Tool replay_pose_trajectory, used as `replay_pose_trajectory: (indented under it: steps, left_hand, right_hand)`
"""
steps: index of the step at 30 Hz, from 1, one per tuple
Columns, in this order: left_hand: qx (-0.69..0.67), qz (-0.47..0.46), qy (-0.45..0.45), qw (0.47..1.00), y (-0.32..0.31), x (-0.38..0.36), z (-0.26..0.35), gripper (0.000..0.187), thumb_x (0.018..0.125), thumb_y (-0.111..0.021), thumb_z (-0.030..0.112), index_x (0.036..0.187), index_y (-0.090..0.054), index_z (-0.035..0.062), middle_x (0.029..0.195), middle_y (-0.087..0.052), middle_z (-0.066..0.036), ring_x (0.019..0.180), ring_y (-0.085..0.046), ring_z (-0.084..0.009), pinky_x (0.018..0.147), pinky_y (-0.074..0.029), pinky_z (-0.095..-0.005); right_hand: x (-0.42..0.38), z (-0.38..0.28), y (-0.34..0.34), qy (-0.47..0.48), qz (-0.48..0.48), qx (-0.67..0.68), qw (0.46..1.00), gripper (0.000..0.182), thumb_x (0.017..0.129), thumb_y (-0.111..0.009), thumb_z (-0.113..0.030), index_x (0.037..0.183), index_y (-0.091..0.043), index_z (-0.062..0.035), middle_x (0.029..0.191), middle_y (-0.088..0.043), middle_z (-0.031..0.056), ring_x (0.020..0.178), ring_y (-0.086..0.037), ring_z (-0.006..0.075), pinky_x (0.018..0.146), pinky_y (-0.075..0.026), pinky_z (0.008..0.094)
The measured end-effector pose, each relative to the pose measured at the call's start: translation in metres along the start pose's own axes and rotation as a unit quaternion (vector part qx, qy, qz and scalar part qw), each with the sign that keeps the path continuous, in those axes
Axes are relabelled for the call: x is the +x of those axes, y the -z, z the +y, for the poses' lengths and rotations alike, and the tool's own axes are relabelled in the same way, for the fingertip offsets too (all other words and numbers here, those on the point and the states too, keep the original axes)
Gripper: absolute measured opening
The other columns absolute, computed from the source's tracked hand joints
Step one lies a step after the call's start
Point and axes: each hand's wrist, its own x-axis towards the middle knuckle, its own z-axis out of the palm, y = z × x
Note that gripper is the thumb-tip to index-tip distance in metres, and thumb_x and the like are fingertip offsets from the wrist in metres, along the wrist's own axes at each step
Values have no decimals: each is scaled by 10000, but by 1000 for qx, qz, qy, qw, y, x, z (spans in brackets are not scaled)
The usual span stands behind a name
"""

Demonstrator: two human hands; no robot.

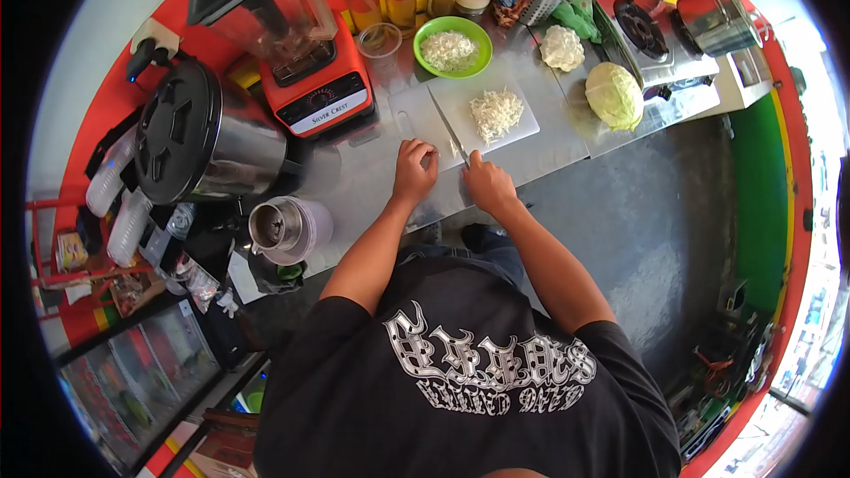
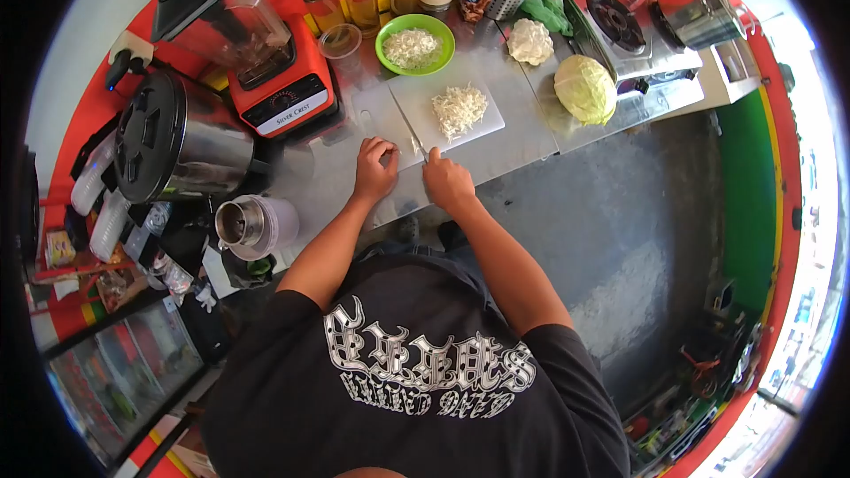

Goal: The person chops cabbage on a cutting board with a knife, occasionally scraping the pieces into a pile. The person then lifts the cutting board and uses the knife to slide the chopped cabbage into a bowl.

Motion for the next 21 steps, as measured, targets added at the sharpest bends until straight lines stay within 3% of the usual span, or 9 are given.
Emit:
replay_pose_trajectory:
  steps: [9,13,21]
  left_hand:
    - [-49,61,83,993,6,0,1,37,832,-648,32,823,-629,1,793,-616,-104,798,-589,-263,741,-478,-360]
    - [-32,5,82,996,12,-2,-1,40,823,-656,30,842,-632,5,801,-617,-98,831,-596,-255,754,-479,-360]
    - [16,27,105,994,6,-16,7,100,809,-663,7,906,-644,25,920,-631,-91,915,-596,-257,820,-490,-354]
  right_hand:
    - [-7,21,-5,99,-105,4,989,380,1012,-535,-371,1159,-503,-22,1044,-688,292,1006,-651,497,871,-515,574]
    - [-5,37,9,74,-102,-12,992,387,1012,-535,-373,1164,-501,-19,1041,-684,296,1012,-645,499,873,-510,578]
    - [30,93,36,55,-52,-32,997,397,1002,-556,-369,1179,-499,-18,1049,-677,307,1033,-637,497,887,-500,585]
